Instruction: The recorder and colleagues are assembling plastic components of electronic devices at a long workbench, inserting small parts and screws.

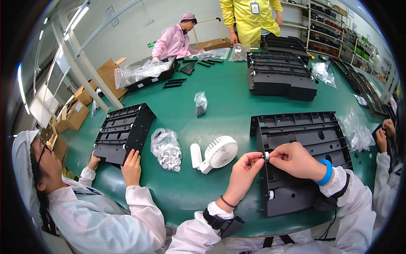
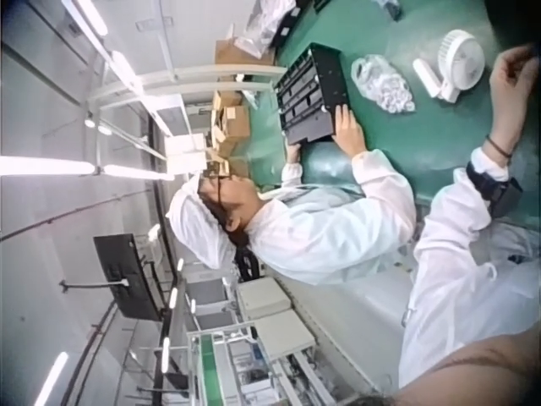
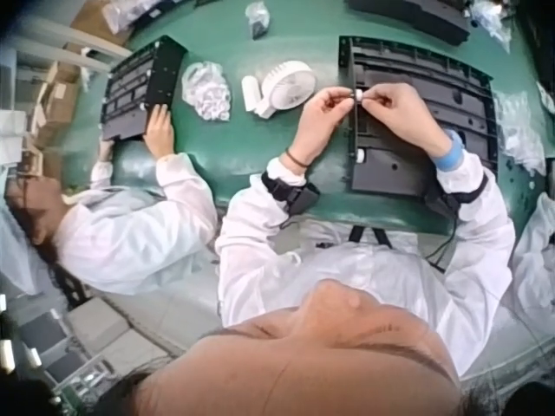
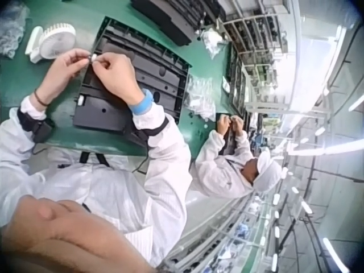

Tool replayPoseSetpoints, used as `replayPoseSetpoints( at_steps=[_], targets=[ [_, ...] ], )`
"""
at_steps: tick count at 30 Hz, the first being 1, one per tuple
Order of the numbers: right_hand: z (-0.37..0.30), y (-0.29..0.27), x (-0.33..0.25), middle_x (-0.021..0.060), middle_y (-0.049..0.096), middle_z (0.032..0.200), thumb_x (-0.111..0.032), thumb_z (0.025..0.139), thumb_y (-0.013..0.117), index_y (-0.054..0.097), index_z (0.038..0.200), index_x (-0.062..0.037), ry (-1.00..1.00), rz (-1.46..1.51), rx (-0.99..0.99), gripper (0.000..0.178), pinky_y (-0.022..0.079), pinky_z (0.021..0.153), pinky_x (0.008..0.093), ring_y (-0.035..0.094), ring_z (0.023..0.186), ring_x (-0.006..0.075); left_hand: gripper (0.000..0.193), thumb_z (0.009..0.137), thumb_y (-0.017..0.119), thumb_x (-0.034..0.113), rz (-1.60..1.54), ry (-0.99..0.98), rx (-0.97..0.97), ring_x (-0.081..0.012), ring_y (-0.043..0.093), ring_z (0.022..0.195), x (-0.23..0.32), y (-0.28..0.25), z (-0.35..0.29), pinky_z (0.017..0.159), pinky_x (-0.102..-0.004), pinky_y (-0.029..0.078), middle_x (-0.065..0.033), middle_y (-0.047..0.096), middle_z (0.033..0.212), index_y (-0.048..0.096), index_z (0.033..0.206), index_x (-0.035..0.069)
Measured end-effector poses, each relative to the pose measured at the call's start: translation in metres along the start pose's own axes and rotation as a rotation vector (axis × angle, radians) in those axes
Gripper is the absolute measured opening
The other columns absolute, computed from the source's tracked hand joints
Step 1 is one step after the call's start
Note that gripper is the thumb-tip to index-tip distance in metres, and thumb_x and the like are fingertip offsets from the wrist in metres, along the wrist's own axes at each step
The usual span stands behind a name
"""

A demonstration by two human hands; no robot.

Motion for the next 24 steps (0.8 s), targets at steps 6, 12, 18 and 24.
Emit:
replayPoseSetpoints(
  at_steps=[6, 12, 18, 24],
  targets=[
    [-0.001, 0.002, 0.001, 0.0057, 0.064, 0.066, -0.014, 0.081, 0.063, 0.067, 0.09, 0.0034, 0.02, 0.033, -0.014, 0.02, 0.044, 0.054, 0.0255, 0.055, 0.058, 0.0092, 0.045, 0.083, 0.042, -0.01, -0.599, -0.386, 0.011, -0.0165, 0.052, 0.089, -0.027, -0.007, -0.015, 0.075, -0.0266, 0.044, -0.0134, 0.051, 0.112, 0.035, 0.127, -0.005],
    [-0.001, 0.003, 0.0, 0.0051, 0.063, 0.066, -0.014, 0.082, 0.063, 0.067, 0.09, 0.0036, 0.029, 0.041, -0.019, 0.02, 0.044, 0.054, 0.0249, 0.055, 0.058, 0.0087, 0.041, 0.085, 0.034, -0.013, -0.577, -0.257, 0.008, -0.033, 0.048, 0.12, -0.014, -0.016, -0.008, 0.103, -0.0366, 0.041, -0.0262, 0.044, 0.129, 0.033, 0.127, -0.012],
    [0.0, 0.0, 0.001, 0.0049, 0.062, 0.065, -0.016, 0.081, 0.063, 0.067, 0.09, 0.0024, 0.023, 0.016, -0.014, 0.021, 0.043, 0.053, 0.0258, 0.055, 0.056, 0.0095, 0.033, 0.093, 0.04, -0.006, -0.494, -0.185, 0.005, -0.0298, 0.05, 0.119, -0.01, -0.013, -0.006, 0.104, -0.0343, 0.042, -0.0233, 0.048, 0.128, 0.041, 0.126, -0.012],
    [-0.002, 0.001, -0.002, 0.0054, 0.062, 0.064, -0.016, 0.081, 0.063, 0.067, 0.09, 0.0019, 0.024, 0.013, -0.025, 0.021, 0.042, 0.052, 0.0269, 0.055, 0.055, 0.0107, 0.03, 0.093, 0.047, -0.002, -0.458, -0.152, 0.017, -0.026, 0.055, 0.114, -0.011, -0.013, -0.007, 0.1, -0.0315, 0.045, -0.0193, 0.053, 0.123, 0.048, 0.122, -0.011]
  ],
)
Point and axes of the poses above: each hand's wrist, its own z-axis towards the middle knuckle, its own y-axis out of the palm, x = y × z, the point moved 7 cm from there along z, towards the middle knuckle
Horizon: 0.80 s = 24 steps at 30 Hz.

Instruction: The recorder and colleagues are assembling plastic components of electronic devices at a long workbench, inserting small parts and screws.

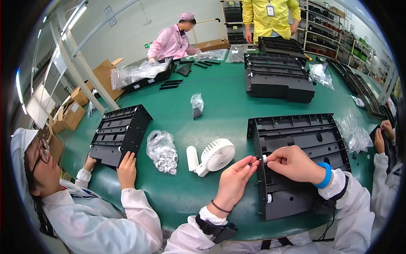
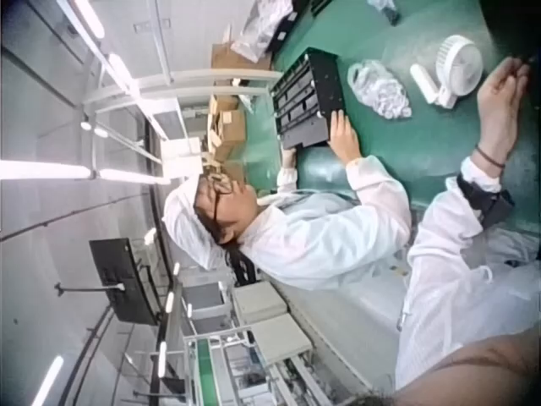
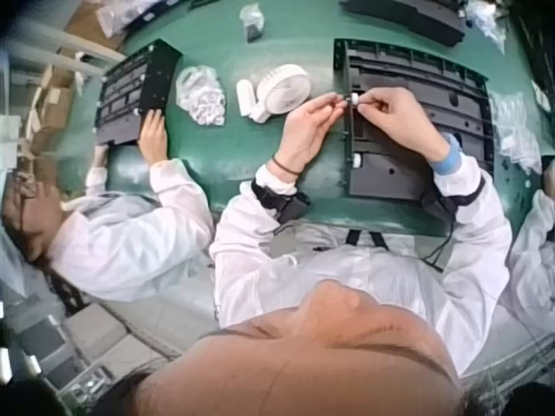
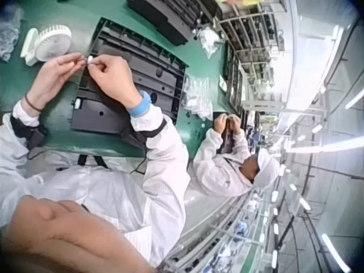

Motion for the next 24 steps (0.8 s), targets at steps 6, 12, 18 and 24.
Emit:
replayPoseSetpoints(
  at_steps=[6, 12, 18, 24],
  targets=[
    [0.0, 0.0, 0.001, 0.0061, 0.062, 0.064, -0.017, 0.081, 0.063, 0.067, 0.089, 0.0016, -0.014, -0.01, 0.011, 0.021, 0.042, 0.053, 0.0277, 0.055, 0.055, 0.0121, 0.031, 0.092, 0.052, 0.001, -0.005, 0.003, 0.019, -0.0234, 0.057, 0.111, -0.002, -0.002, 0.002, 0.098, -0.0303, 0.046, -0.0164, 0.056, 0.12, 0.049, 0.122, -0.009],
    [0.003, -0.001, 0.0, 0.0068, 0.063, 0.064, -0.018, 0.08, 0.064, 0.068, 0.088, 0.0015, -0.03, -0.013, 0.017, 0.021, 0.044, 0.053, 0.0281, 0.057, 0.055, 0.0134, 0.034, 0.09, 0.058, 0.004, -0.049, 0.071, 0.061, -0.0174, 0.055, 0.11, -0.004, 0.009, 0.007, 0.094, -0.0287, 0.043, -0.0095, 0.058, 0.118, 0.051, 0.123, 0.001],
    [-0.002, -0.005, -0.007, 0.0078, 0.064, 0.065, -0.019, 0.079, 0.063, 0.068, 0.088, -0.0004, -0.052, -0.063, 0.038, 0.021, 0.045, 0.054, 0.0298, 0.059, 0.055, 0.0178, 0.037, 0.089, 0.06, 0.004, 0.007, 0.103, 0.09, -0.0121, 0.054, 0.107, -0.01, 0.021, 0.002, 0.091, -0.0259, 0.041, -0.0068, 0.058, 0.121, 0.051, 0.125, 0.003],
    [-0.005, -0.005, -0.013, 0.0073, 0.062, 0.062, -0.02, 0.079, 0.063, 0.068, 0.082, -0.0027, -0.067, -0.118, 0.037, 0.019, 0.045, 0.053, 0.0329, 0.06, 0.055, 0.0224, 0.034, 0.086, 0.062, 0.0, 0.228, 0.255, 0.144, -0.0149, 0.057, 0.107, 0.0, 0.019, -0.005, 0.095, -0.025, 0.043, -0.0121, 0.061, 0.118, 0.057, 0.12, -0.003]
  ],
)
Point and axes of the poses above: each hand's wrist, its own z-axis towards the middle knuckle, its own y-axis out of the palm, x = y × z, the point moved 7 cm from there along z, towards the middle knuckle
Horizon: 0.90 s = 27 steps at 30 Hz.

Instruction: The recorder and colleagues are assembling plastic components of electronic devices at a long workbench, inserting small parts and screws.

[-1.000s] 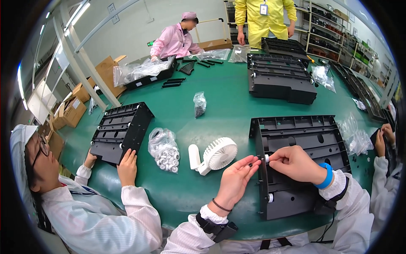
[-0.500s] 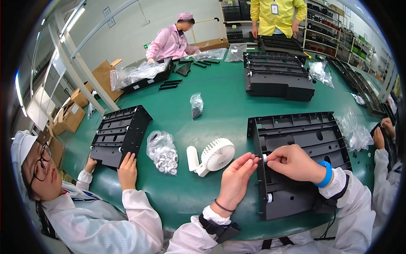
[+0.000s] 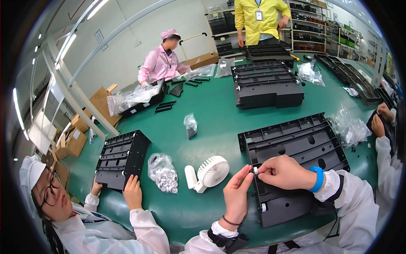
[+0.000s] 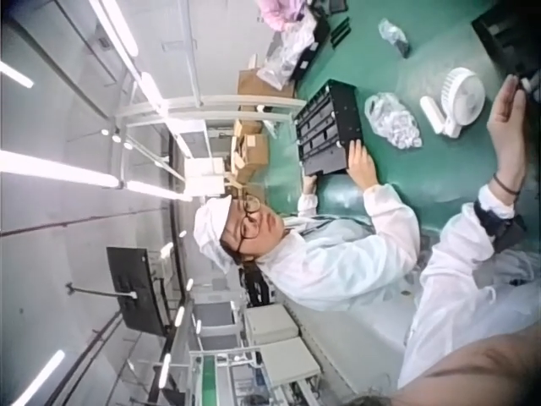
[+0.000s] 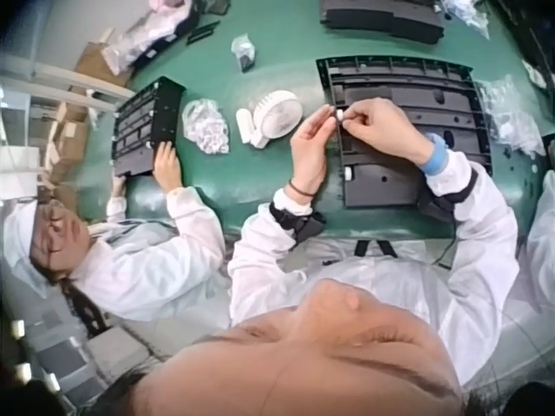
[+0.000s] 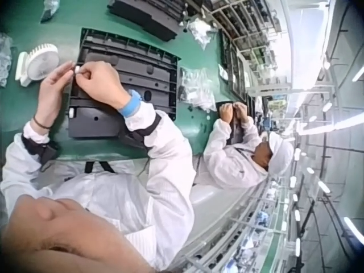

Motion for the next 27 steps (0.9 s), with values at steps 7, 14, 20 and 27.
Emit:
replayPoseSetpoints(
  at_steps=[7, 14, 20, 27],
  targets=[
    [-0.001, -0.002, -0.003, 0.0062, 0.061, 0.062, -0.021, 0.078, 0.063, 0.067, 0.081, -0.0027, -0.014, -0.066, -0.006, 0.019, 0.044, 0.054, 0.0341, 0.059, 0.056, 0.024, 0.025, 0.087, 0.064, 0.003, 0.179, 0.113, 0.018, -0.0033, 0.057, 0.083, 0.01, 0.002, 0.001, 0.076, -0.0168, 0.046, -0.0023, 0.066, 0.1, 0.065, 0.111, 0.001],
    [-0.001, -0.003, -0.004, 0.006, 0.059, 0.061, -0.02, 0.078, 0.063, 0.067, 0.081, -0.0029, 0.003, -0.056, 0.005, 0.018, 0.043, 0.053, 0.0345, 0.058, 0.055, 0.0242, 0.022, 0.086, 0.064, 0.001, 0.228, 0.121, -0.02, -0.0051, 0.058, 0.086, 0.008, -0.004, 0.007, 0.078, -0.0182, 0.046, -0.0013, 0.065, 0.098, 0.066, 0.108, 0.0],
    [0.002, -0.001, -0.002, 0.0059, 0.057, 0.06, -0.019, 0.078, 0.064, 0.067, 0.081, -0.0024, -0.007, -0.039, 0.008, 0.018, 0.041, 0.052, 0.0349, 0.056, 0.054, 0.0238, 0.019, 0.087, 0.063, 0.0, 0.183, 0.098, -0.089, -0.0058, 0.058, 0.087, 0.009, -0.005, 0.011, 0.078, -0.0183, 0.046, -0.0019, 0.064, 0.099, 0.067, 0.106, 0.0],
    [0.002, -0.003, -0.005, 0.0065, 0.057, 0.06, -0.019, 0.078, 0.064, 0.067, 0.08, -0.0016, -0.023, -0.055, 0.007, 0.018, 0.042, 0.052, 0.0356, 0.056, 0.055, 0.0249, 0.022, 0.087, 0.062, 0.001, 0.261, 0.091, -0.102, -0.009, 0.06, 0.085, 0.014, 0.0, 0.009, 0.079, -0.0213, 0.048, -0.0037, 0.065, 0.095, 0.063, 0.109, -0.002]
  ],
)
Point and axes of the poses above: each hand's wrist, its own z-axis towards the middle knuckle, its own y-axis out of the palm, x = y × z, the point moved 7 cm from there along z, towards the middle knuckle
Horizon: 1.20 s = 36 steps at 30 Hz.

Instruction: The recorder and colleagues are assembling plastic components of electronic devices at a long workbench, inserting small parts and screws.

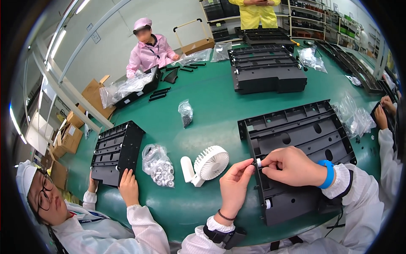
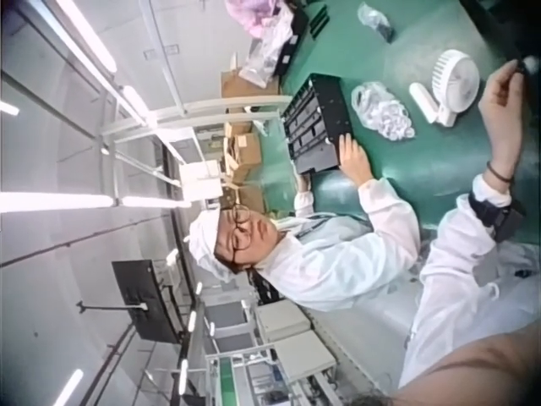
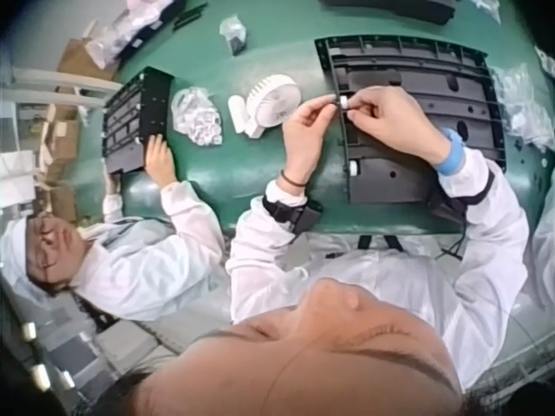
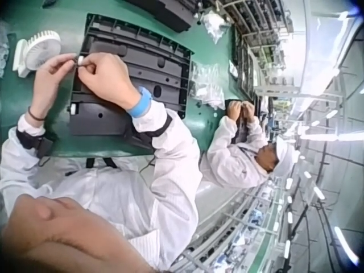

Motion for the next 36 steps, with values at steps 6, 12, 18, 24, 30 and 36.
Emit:
replayPoseSetpoints(
  at_steps=[6, 12, 18, 24, 30, 36],
  targets=[
    [-0.0005, -0.0003, 0.0009, 0.0067, 0.058, 0.062, -0.02, 0.077, 0.062, 0.065, 0.078, -0.0006, -0.003, 0.006, 0.001, 0.02, 0.044, 0.054, 0.0369, 0.057, 0.057, 0.0261, 0.021, 0.088, 0.061, 0.002, 0.053, 0.012, -0.059, -0.0095, 0.061, 0.083, 0.0017, -0.0011, 0.0044, 0.077, -0.0215, 0.049, -0.0048, 0.065, 0.094, 0.062, 0.108, -0.003],
    [-0.0024, -0.0011, 0.0021, 0.0073, 0.059, 0.063, -0.02, 0.077, 0.061, 0.065, 0.078, -0.0004, -0.004, -0.004, -0.004, 0.02, 0.044, 0.055, 0.038, 0.058, 0.059, 0.0271, 0.018, 0.088, 0.062, 0.002, 0.165, 0.035, -0.11, -0.0084, 0.061, 0.086, 0.0012, -0.0037, 0.0074, 0.079, -0.0205, 0.049, -0.0049, 0.065, 0.098, 0.061, 0.106, -0.002],
    [-0.0021, -0.0005, 0.004, 0.0078, 0.06, 0.063, -0.019, 0.076, 0.061, 0.066, 0.077, -0.0008, -0.005, -0.007, 0.005, 0.019, 0.045, 0.056, 0.0382, 0.059, 0.06, 0.028, 0.015, 0.088, 0.061, 0.001, 0.196, 0.046, -0.095, -0.0103, 0.062, 0.081, 0.0037, -0.0042, 0.0086, 0.076, -0.0223, 0.051, -0.0054, 0.065, 0.092, 0.061, 0.103, -0.004],
    [-0.0027, -0.0018, 0.004, 0.0089, 0.059, 0.063, -0.018, 0.075, 0.06, 0.066, 0.077, -0.0006, -0.019, 0.004, 0.015, 0.019, 0.045, 0.055, 0.0388, 0.059, 0.06, 0.0289, 0.016, 0.086, 0.064, 0.001, 0.2, 0.049, -0.084, -0.009, 0.062, 0.081, 0.0063, -0.0054, 0.0092, 0.076, -0.0213, 0.05, -0.0045, 0.066, 0.092, 0.064, 0.102, -0.002],
    [-0.0034, -0.0017, 0.0035, 0.0091, 0.059, 0.062, -0.017, 0.075, 0.059, 0.066, 0.077, 0.0001, -0.027, 0.005, 0.012, 0.019, 0.044, 0.055, 0.0393, 0.059, 0.059, 0.0292, 0.017, 0.085, 0.065, 0.0, 0.193, 0.062, -0.09, -0.0077, 0.062, 0.081, 0.0071, -0.0053, 0.0097, 0.075, -0.0201, 0.05, -0.0041, 0.067, 0.092, 0.064, 0.102, -0.002],
    [-0.0032, -0.0003, 0.005, 0.0093, 0.058, 0.059, -0.017, 0.075, 0.059, 0.066, 0.077, -0.0007, -0.027, 0.009, 0.008, 0.018, 0.044, 0.054, 0.0391, 0.058, 0.057, 0.0293, 0.017, 0.086, 0.065, 0.002, 0.132, -0.012, -0.08, -0.0092, 0.062, 0.079, 0.0012, -0.0061, 0.0095, 0.073, -0.0208, 0.05, -0.0056, 0.067, 0.091, 0.064, 0.102, -0.003]
  ],
)
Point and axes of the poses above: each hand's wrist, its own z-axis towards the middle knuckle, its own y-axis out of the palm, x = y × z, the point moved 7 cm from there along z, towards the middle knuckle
